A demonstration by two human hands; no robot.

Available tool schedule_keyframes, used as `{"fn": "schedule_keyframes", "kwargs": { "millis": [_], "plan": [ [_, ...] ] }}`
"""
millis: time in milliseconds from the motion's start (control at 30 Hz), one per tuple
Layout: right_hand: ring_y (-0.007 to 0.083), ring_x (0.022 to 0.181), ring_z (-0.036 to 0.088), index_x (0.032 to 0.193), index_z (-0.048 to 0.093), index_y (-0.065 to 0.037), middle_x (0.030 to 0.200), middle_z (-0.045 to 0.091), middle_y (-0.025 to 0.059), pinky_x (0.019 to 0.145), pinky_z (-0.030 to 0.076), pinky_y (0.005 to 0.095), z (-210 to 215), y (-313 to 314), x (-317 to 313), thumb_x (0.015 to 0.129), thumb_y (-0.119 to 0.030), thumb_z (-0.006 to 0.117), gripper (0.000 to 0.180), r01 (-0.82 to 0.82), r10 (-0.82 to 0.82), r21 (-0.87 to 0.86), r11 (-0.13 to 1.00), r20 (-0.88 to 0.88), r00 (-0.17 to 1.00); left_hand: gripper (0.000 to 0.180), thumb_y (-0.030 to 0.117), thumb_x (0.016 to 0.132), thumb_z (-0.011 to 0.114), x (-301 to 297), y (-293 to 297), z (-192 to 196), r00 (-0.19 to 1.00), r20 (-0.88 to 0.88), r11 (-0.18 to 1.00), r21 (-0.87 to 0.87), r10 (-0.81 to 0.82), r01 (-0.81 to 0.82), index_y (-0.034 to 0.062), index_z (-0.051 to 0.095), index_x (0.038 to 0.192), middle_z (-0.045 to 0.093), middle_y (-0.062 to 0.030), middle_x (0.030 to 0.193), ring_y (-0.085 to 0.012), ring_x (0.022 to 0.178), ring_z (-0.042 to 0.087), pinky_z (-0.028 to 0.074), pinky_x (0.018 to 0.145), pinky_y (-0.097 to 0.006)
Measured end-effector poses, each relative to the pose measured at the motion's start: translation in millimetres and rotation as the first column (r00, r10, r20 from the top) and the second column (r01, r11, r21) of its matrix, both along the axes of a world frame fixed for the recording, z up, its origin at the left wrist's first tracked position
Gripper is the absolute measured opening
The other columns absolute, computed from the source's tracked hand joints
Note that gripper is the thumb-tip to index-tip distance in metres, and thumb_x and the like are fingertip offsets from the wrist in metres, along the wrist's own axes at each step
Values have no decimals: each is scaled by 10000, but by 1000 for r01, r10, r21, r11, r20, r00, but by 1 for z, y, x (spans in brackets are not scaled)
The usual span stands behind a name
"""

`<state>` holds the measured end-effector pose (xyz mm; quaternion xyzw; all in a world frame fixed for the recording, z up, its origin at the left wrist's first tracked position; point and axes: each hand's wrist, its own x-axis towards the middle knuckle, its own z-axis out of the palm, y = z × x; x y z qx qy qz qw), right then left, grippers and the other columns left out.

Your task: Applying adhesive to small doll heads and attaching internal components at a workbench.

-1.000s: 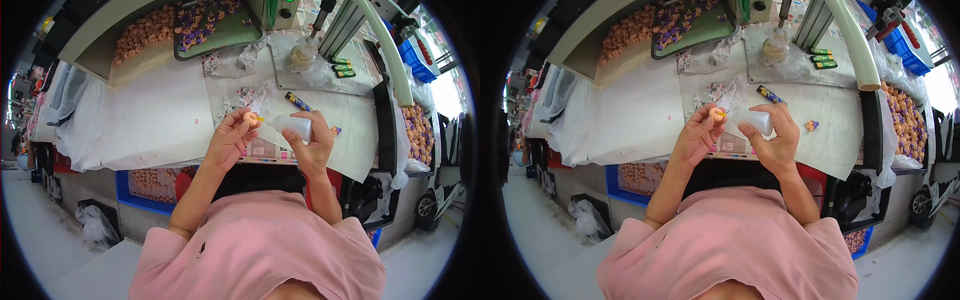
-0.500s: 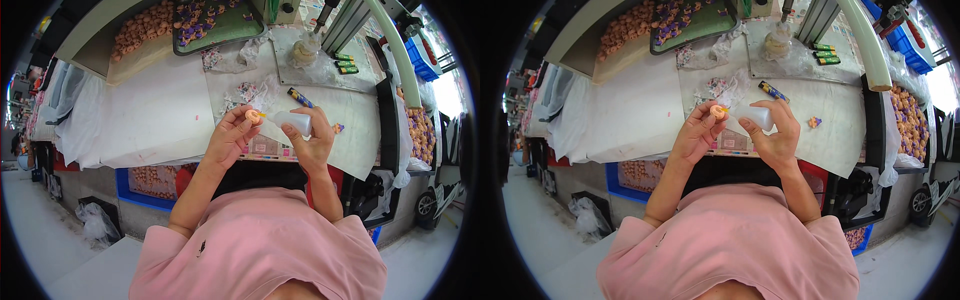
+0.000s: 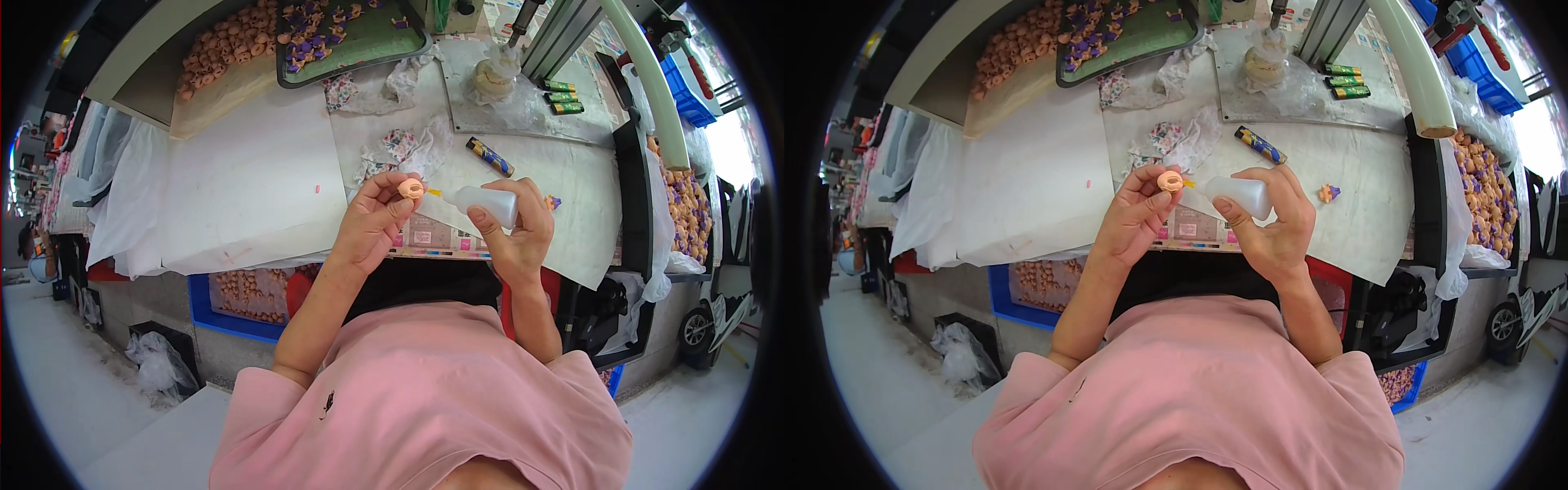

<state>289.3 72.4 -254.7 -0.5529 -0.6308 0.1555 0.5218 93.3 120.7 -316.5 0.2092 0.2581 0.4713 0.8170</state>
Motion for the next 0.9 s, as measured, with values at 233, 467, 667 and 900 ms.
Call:
{"fn": "schedule_keyframes", "kwargs": {
  "millis": [233,467,667,900],
  "plan": [
    [122,684,536,914,640,4,798,555,53,572,396,245,-5,1,0,762,-211,788,303,-56,55,-23,998,-30,998,342,-126,811,614,0,1,1,1000,5,1000,2,-16,16,49,567,1102,584,-104,1177,-211,1142,558,459,1008,-297],
    [121,674,536,915,640,7,797,558,58,564,398,243,-6,0,3,767,-205,782,295,-42,41,-49,998,-16,999,337,-129,809,611,1,1,-2,1000,-4,1000,13,-13,13,51,571,1092,588,-100,1174,-213,1152,553,460,1003,-293],
    [123,669,530,910,639,8,790,557,55,562,392,246,-11,0,7,763,-199,783,292,-25,24,-50,998,-34,999,332,-137,811,603,2,2,-4,1000,-2,1000,17,-16,16,50,572,1083,586,-98,1175,-212,1157,550,463,999,-292],
    [128,678,520,903,639,5,782,552,53,578,384,252,-11,2,8,760,-223,789,309,-38,37,-41,998,-41,998,329,-138,810,603,3,2,-5,1000,-8,999,29,-20,20,51,573,1078,588,-94,1173,-211,1155,552,460,1003,-294]
  ]
}}
